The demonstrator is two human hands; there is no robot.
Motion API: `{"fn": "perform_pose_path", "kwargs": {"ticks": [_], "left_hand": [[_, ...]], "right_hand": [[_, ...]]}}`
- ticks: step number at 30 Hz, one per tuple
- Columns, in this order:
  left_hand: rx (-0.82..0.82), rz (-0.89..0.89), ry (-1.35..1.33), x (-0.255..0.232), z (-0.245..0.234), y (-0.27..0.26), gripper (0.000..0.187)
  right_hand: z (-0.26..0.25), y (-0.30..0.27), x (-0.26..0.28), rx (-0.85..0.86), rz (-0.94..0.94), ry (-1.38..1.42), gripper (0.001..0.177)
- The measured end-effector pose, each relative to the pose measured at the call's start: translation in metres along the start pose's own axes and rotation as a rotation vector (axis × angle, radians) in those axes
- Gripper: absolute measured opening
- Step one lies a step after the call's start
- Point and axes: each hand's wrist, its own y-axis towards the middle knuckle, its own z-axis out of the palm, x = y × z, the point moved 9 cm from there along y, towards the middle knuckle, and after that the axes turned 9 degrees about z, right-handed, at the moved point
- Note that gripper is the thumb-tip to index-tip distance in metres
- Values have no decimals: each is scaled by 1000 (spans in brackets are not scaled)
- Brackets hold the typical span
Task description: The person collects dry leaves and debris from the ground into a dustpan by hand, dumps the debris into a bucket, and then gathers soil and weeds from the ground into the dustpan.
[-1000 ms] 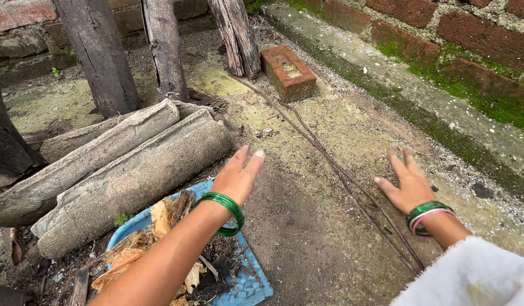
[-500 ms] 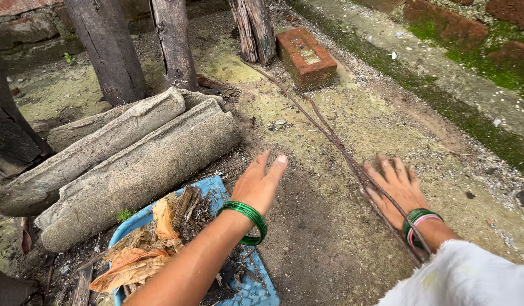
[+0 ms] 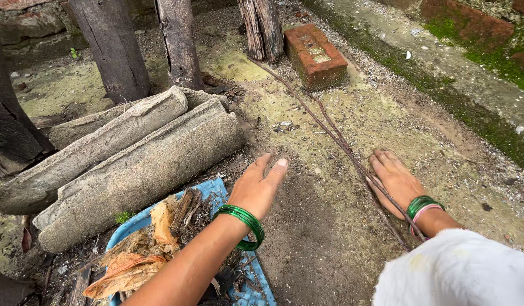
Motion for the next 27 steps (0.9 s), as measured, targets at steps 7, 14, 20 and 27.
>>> {"fn": "perform_pose_path", "kwargs": {"ticks": [7, 14, 20, 27], "left_hand": [[-14, 26, -40, -16, 1, -5, 88], [16, -46, -22, -24, -8, -7, 84], [14, -58, -28, -22, -2, -7, 84], [25, -64, -42, -25, -5, -5, 84]], "right_hand": [[-35, -70, 5, 319, 168, -181, 31], [-36, -68, -84, -42, 279, 140, 70], [9, -28, -106, 169, 487, -105, 90], [4, -33, -15, 158, -130, 4, 79]]}}
